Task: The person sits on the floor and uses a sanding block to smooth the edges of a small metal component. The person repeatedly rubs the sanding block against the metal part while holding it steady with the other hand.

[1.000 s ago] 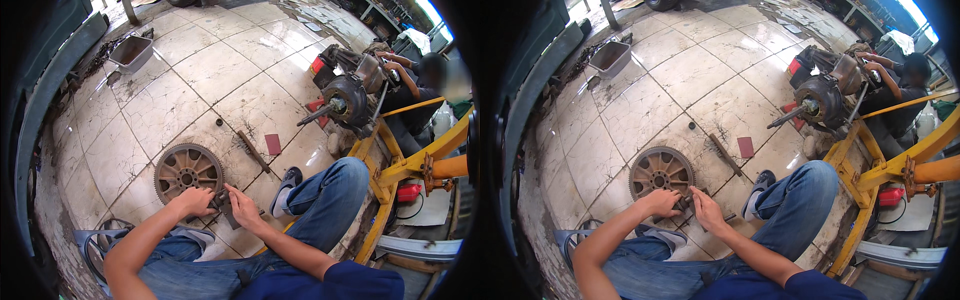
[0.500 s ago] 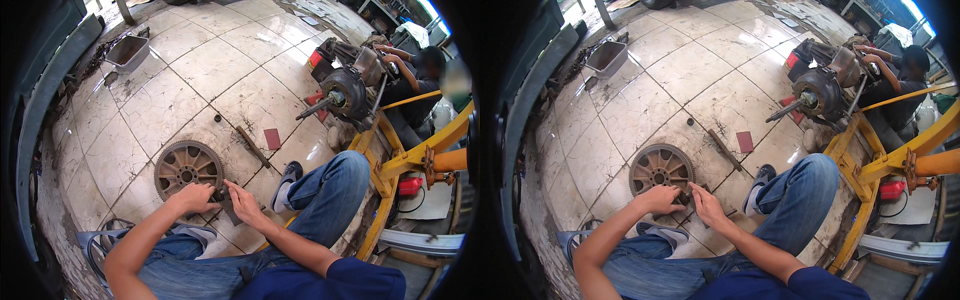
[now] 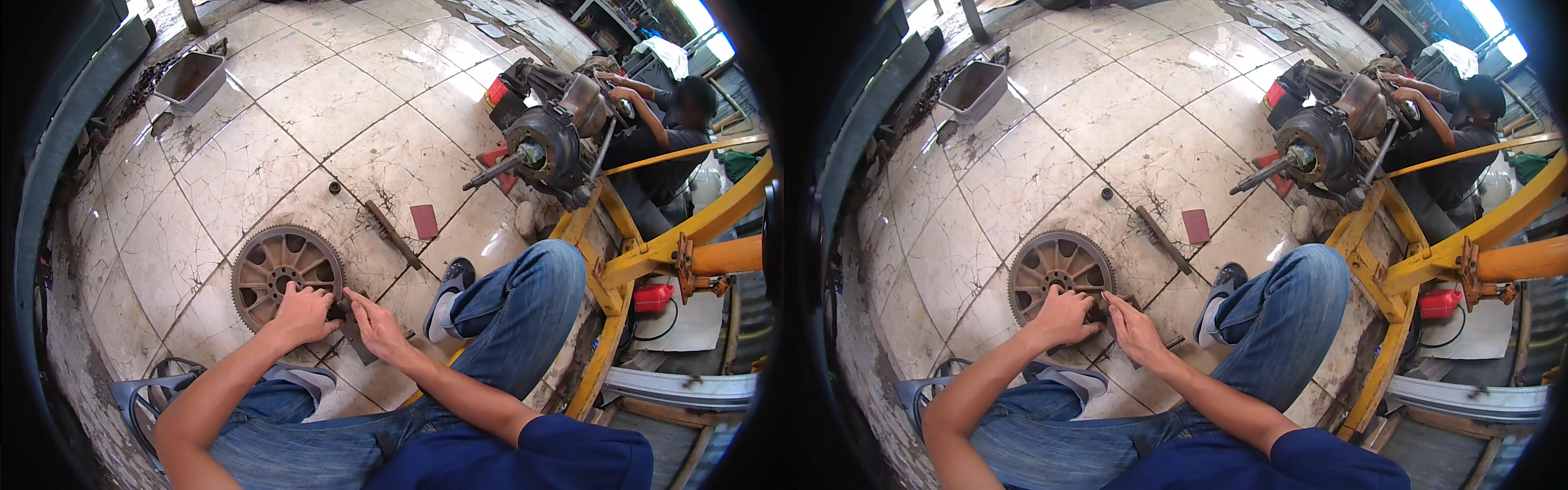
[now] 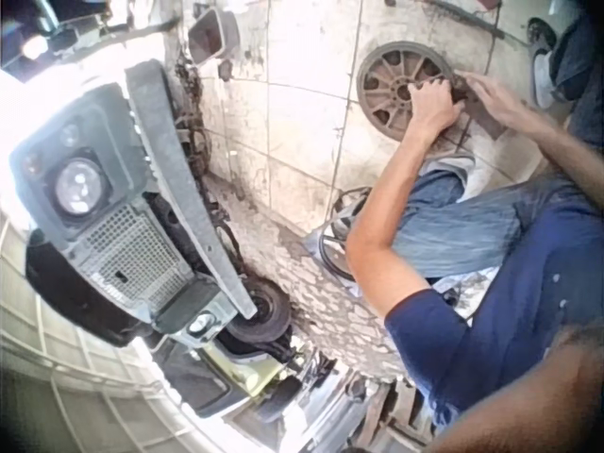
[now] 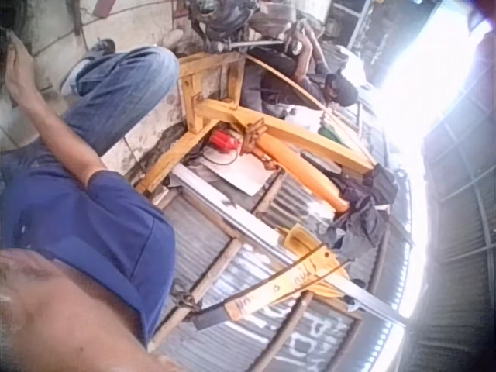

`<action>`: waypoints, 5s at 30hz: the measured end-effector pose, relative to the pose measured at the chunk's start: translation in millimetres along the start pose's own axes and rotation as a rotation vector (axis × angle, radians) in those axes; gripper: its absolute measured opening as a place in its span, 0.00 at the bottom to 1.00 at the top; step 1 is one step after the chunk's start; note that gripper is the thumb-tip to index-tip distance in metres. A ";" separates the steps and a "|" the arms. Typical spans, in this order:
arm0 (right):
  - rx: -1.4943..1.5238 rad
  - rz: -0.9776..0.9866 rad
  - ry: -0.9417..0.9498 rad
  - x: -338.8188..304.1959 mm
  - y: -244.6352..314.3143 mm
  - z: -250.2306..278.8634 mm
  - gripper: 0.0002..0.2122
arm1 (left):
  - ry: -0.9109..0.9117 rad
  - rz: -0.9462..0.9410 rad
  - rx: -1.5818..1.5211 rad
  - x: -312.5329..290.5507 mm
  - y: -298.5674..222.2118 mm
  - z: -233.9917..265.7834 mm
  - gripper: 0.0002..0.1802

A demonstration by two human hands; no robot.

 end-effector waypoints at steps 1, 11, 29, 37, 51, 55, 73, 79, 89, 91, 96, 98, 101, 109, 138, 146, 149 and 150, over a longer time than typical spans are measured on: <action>0.004 -0.010 0.000 -0.5 -0.1 0.5 0.18 | 0.004 -0.004 -0.007 0.7 -1.6 1.1 0.30; -0.029 0.026 -0.039 -3.8 -4.7 -2.5 0.18 | -0.081 -0.040 -0.062 2.5 1.4 3.7 0.26; -0.068 0.112 -0.048 -1.6 0.6 -0.9 0.16 | 0.067 -0.079 -0.071 6.1 -0.8 0.0 0.29; -0.039 0.037 -0.036 -3.1 -1.4 -1.5 0.16 | 0.078 -0.081 -0.064 5.9 -1.8 -2.7 0.30; -0.056 -0.052 0.001 -5.1 2.2 5.0 0.17 | -0.003 -0.149 -0.051 7.4 1.3 -8.1 0.26; -0.127 -0.163 0.056 -0.4 2.1 3.6 0.18 | 0.037 -0.114 -0.111 8.7 4.1 -10.3 0.27; -0.144 -0.174 0.088 7.4 5.7 4.8 0.18 | 0.059 -0.066 -0.118 8.0 8.5 1.4 0.29; -0.079 -0.096 0.023 4.8 -3.6 5.5 0.19 | 0.033 -0.103 -0.101 8.8 4.9 4.2 0.30; -0.047 -0.077 0.014 -0.3 -13.4 -3.5 0.18 | -0.032 -0.070 -0.150 3.8 11.3 4.6 0.28; 0.022 0.030 -0.087 -4.5 -15.5 -4.8 0.17 | -0.067 -0.102 -0.131 7.1 13.3 -0.2 0.29; 0.019 -0.180 0.009 -5.3 -26.7 -8.0 0.18 | -0.047 -0.114 -0.162 8.5 17.2 -1.0 0.31; 0.024 -0.092 -0.063 -7.9 -21.1 -8.9 0.18 | -0.022 -0.107 -0.146 8.6 15.8 -0.4 0.31; -0.023 -0.127 -0.037 -5.8 -12.0 -5.6 0.18 | -0.019 -0.098 -0.153 8.6 16.4 -1.4 0.32; -0.051 0.050 -0.062 -4.5 -8.2 -3.0 0.17 | 0.006 -0.086 -0.183 9.5 16.2 2.1 0.32; -0.029 -0.327 0.054 -2.2 -12.9 3.9 0.17 | 0.007 -0.085 -0.173 9.7 13.4 -4.5 0.33; -0.134 -0.234 0.036 -2.5 0.0 4.0 0.17 | 0.032 -0.085 -0.159 8.0 11.3 -4.4 0.32; -0.115 -0.142 0.023 -3.4 1.1 5.7 0.17 | 0.031 -0.088 -0.150 7.0 9.9 -5.2 0.32; -0.083 -0.081 0.004 -3.8 2.6 6.5 0.17 | 0.028 -0.086 -0.152 7.0 10.3 -4.9 0.32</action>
Point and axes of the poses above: each hand's wrist, its own x-axis towards the middle knuckle, its own z-axis out of the back of the hand, y = z × x, the point moved 2 cm from there along x, towards the middle knuckle, and after that the axes turned 8 degrees about z, right-handed, at the moved point
